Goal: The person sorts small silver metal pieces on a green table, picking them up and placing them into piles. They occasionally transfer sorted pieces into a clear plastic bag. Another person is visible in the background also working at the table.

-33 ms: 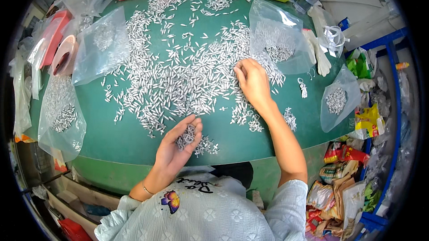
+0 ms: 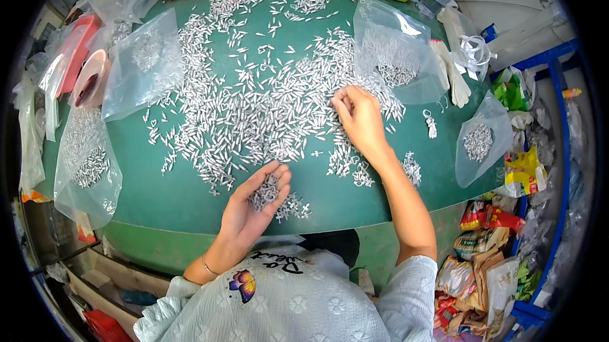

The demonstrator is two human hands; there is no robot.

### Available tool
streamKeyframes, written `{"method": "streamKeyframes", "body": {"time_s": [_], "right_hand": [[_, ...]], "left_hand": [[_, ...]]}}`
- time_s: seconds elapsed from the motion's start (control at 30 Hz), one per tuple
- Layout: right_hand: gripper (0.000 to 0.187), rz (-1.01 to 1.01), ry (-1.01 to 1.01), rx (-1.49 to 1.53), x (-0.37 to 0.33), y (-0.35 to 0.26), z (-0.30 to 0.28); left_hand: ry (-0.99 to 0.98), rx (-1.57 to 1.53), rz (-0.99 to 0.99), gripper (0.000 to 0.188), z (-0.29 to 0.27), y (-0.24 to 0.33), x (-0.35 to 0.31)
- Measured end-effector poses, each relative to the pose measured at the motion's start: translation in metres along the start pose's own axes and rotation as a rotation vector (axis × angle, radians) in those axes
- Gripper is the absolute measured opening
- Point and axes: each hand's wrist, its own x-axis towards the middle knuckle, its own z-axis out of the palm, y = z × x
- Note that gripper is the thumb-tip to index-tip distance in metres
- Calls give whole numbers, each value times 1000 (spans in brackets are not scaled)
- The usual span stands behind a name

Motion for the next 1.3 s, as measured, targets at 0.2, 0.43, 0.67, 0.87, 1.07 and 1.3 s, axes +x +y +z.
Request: {"method": "streamKeyframes", "body": {"time_s": [0.2, 0.43, 0.67, 0.87, 1.07, 1.3], "right_hand": [[6, 134, -360, 588, -57, -45, -3], [14, 231, -237, 723, -76, -37, -23], [20, 360, -194, 896, -120, 14, -67], [28, 391, 45, 1198, -137, 37, -87], [28, 362, -31, 1276, -140, 40, -89], [28, 341, -17, 1389, -146, 44, -82]], "left_hand": [[-127, -150, -61, 44, 1, -8, 15], [13, -100, -63, 38, 3, -24, 27], [52, -125, -157, 27, 24, -22, 25], [116, -64, -184, 34, 36, -34, 26], [64, 65, -227, 34, 35, -37, 23], [124, 103, -358, 28, 52, -40, 63]]}}
